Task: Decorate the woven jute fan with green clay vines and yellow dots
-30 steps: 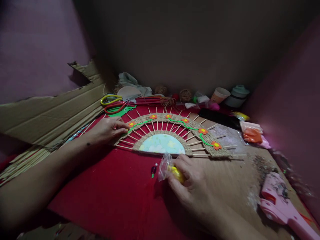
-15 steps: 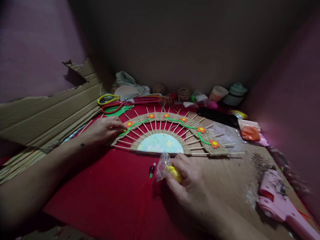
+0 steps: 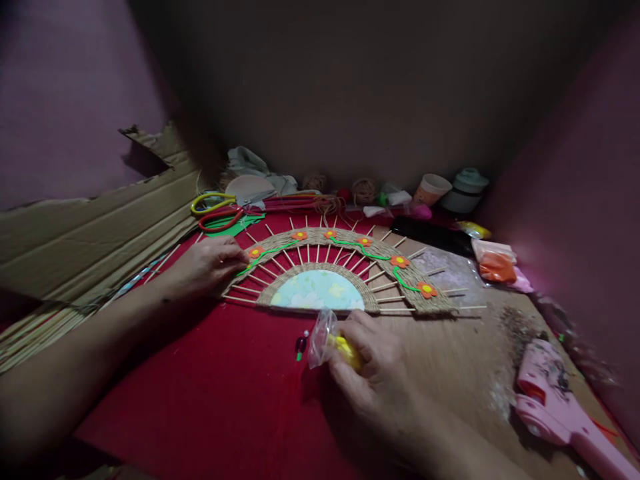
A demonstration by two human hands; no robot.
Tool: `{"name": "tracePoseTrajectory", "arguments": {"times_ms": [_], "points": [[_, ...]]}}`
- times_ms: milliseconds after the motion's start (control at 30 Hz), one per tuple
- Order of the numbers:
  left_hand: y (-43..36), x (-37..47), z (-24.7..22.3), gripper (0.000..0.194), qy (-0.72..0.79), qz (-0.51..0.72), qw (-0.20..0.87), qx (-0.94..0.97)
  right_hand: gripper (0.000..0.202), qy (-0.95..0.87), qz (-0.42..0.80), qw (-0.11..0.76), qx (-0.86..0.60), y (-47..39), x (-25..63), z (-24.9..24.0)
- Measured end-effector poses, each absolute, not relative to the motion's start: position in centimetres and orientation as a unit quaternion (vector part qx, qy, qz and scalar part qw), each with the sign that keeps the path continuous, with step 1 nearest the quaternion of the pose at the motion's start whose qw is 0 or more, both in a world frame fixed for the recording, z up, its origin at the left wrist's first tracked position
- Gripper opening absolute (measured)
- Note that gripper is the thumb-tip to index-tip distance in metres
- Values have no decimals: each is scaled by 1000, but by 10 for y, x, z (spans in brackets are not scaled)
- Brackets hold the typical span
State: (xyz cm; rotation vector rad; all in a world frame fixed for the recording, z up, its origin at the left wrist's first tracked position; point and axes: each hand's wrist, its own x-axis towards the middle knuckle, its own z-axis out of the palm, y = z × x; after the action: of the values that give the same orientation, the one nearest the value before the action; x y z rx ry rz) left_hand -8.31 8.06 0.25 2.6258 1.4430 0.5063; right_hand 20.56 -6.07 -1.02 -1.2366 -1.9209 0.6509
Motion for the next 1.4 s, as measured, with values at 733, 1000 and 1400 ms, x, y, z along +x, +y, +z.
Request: {"name": "tracePoseTrajectory", "arguments": {"times_ms": [733,1000,1400], "points": [[67,-80,9,24,468,58,-42,881,16,-757,259,375,-468,-59,206,-14],[64,-80,-5,20,484,45,-143,862,16,-749,265,381,-474,-60,206,-15],[60,-76,1,23,503,-8,-154,851,16,-754,251,376,-476,-60,206,-13]]}}
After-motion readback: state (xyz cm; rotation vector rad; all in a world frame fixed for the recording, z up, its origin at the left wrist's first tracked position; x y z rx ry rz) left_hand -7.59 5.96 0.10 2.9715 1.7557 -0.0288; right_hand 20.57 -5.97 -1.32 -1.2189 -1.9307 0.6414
